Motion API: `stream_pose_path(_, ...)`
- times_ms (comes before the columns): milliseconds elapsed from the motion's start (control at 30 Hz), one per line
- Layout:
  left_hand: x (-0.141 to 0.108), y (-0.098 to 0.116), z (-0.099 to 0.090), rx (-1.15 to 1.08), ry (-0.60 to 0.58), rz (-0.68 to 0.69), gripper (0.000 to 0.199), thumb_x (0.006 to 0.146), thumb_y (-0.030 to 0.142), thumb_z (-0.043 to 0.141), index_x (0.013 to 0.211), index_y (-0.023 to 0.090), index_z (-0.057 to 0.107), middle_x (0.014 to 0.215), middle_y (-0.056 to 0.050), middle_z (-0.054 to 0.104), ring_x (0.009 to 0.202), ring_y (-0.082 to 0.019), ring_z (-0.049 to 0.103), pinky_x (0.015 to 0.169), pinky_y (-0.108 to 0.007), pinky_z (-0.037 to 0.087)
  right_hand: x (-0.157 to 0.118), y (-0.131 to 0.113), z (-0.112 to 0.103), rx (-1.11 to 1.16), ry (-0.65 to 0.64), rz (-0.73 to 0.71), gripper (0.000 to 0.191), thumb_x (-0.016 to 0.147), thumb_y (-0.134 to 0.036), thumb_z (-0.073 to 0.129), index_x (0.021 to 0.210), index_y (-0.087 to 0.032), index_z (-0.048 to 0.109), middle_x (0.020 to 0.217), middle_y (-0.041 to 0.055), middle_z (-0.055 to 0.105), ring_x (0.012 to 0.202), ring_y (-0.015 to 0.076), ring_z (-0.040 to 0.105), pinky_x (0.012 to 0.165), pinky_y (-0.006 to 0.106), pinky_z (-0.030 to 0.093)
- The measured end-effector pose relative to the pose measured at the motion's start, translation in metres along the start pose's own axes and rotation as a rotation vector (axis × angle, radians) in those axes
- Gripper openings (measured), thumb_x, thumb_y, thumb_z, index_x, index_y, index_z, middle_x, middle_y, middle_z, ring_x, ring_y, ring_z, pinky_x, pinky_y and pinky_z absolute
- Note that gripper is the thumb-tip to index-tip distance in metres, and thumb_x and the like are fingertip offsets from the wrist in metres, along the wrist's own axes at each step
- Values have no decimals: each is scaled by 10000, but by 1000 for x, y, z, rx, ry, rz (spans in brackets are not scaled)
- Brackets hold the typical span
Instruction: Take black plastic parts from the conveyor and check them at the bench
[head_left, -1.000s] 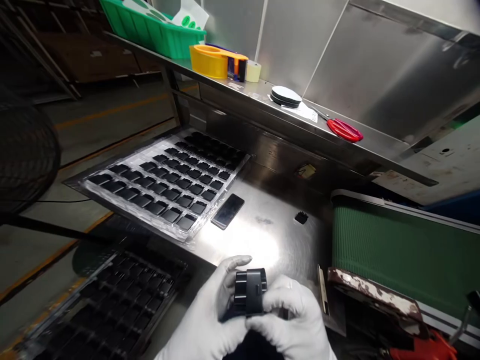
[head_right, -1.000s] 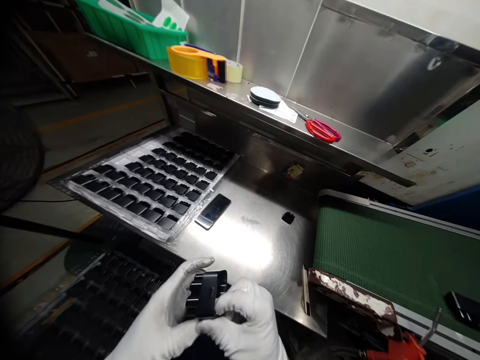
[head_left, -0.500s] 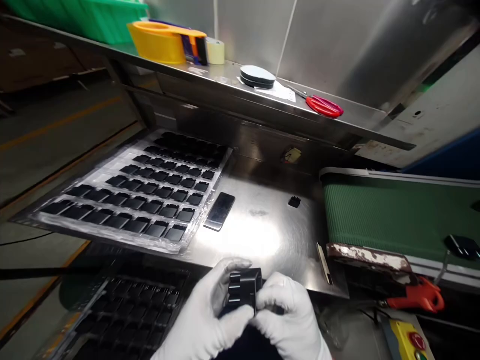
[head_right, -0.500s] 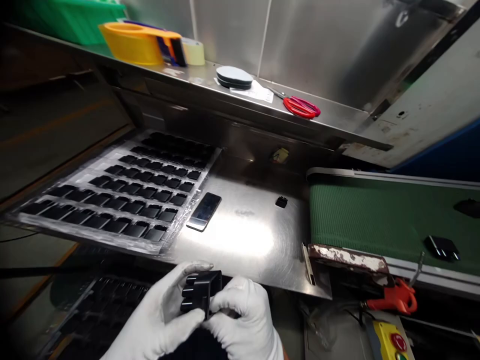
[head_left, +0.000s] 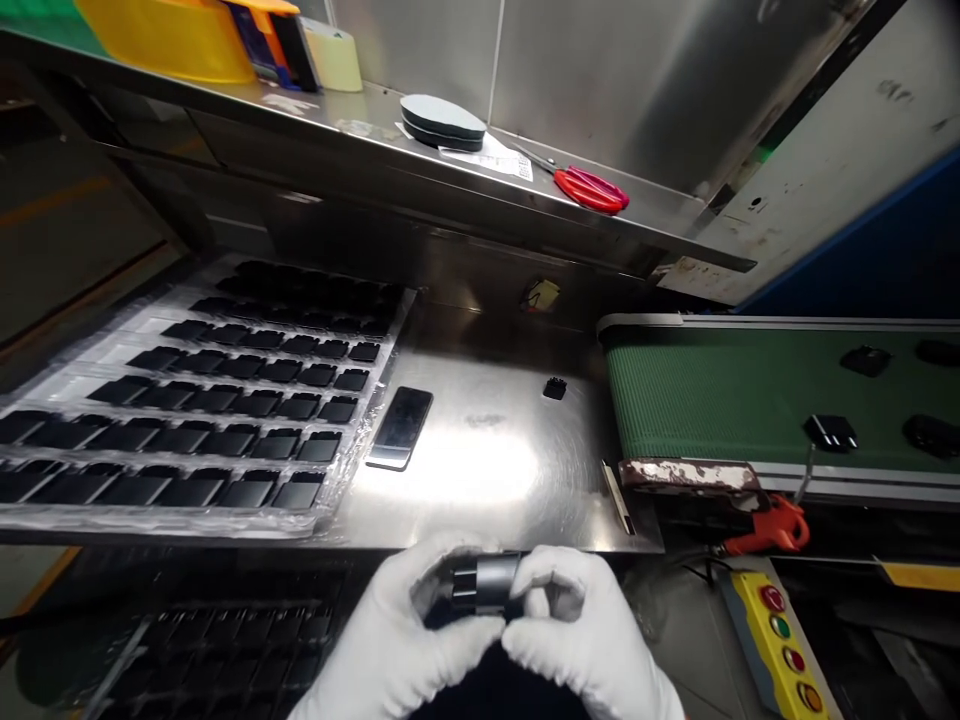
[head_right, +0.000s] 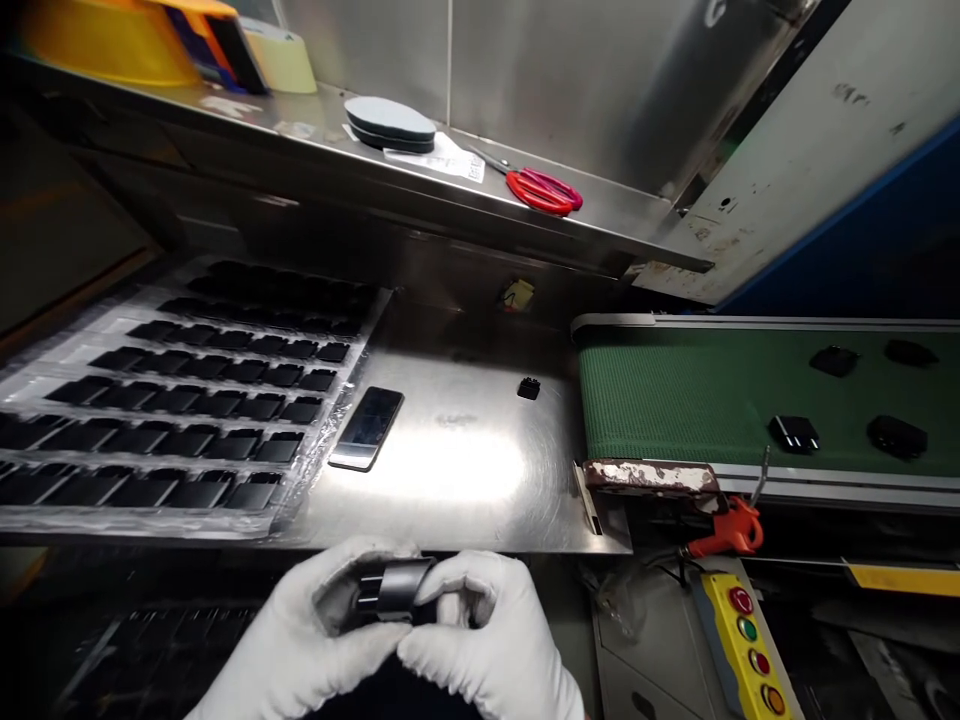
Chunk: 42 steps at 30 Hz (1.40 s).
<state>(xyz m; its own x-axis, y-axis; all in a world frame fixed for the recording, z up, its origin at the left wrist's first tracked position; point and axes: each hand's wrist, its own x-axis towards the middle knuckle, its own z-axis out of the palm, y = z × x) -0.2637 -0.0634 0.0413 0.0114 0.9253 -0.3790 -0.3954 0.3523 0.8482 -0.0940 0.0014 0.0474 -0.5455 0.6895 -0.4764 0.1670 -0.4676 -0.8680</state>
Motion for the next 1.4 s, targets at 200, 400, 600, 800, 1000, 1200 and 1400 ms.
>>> stream_pose_path(200,-8,-1,5,77,100,192,283,718,119,789,957,255,719,928,-1,687,872,-188,658,808,-253,527,8,-10,2,55,-135,21,171,581,-156,833,689,-134,702,513,-76,376,506,47,279,490,223,182)
stream_pose_path(400,-16,-29,-12,452,237,601,522,751,-11,657,1095,380,689,1130,-6,657,1047,-228,635,895,-300,526,20,-4,5,142,-292,75,340,746,-418,745,634,-129,604,450,-47,451,404,53,363,429,219,217)
stream_pose_path(600,-18,-24,-9,204,313,218,681,684,146,821,1269,361,545,1211,-17,649,1130,-259,614,989,-340,490,21,0,15,49,-220,73,240,650,-288,778,622,-127,602,507,-40,461,456,63,365,442,216,235)
stream_pose_path(800,-14,-3,-1,-161,235,-16,762,608,156,875,1274,246,517,1225,-69,648,1182,-274,584,1023,-359,473,23,9,18,-53,-122,-3,195,627,-251,753,583,-126,611,567,-34,407,531,78,322,490,258,194)
stream_pose_path(1000,-6,-9,1,-175,281,33,767,554,193,903,1232,231,547,1262,-105,627,1322,-330,457,964,-351,524,20,6,11,-135,-88,-6,69,627,-136,692,608,-134,626,615,-27,422,573,92,343,534,273,221)
stream_pose_path(1200,-3,-4,4,-156,287,-1,749,606,189,889,1255,246,519,1177,-75,658,1188,-274,577,979,-342,501,18,0,5,-103,-122,24,170,665,-155,699,569,-135,560,577,-43,386,555,78,314,516,262,204)
stream_pose_path(1400,0,-22,-3,-556,-29,29,421,734,172,794,1117,208,621,1101,-93,682,1050,-245,638,921,-338,494,10,9,1,-367,-16,-314,188,652,-171,783,811,-190,684,739,-18,571,642,111,524,614,239,446)
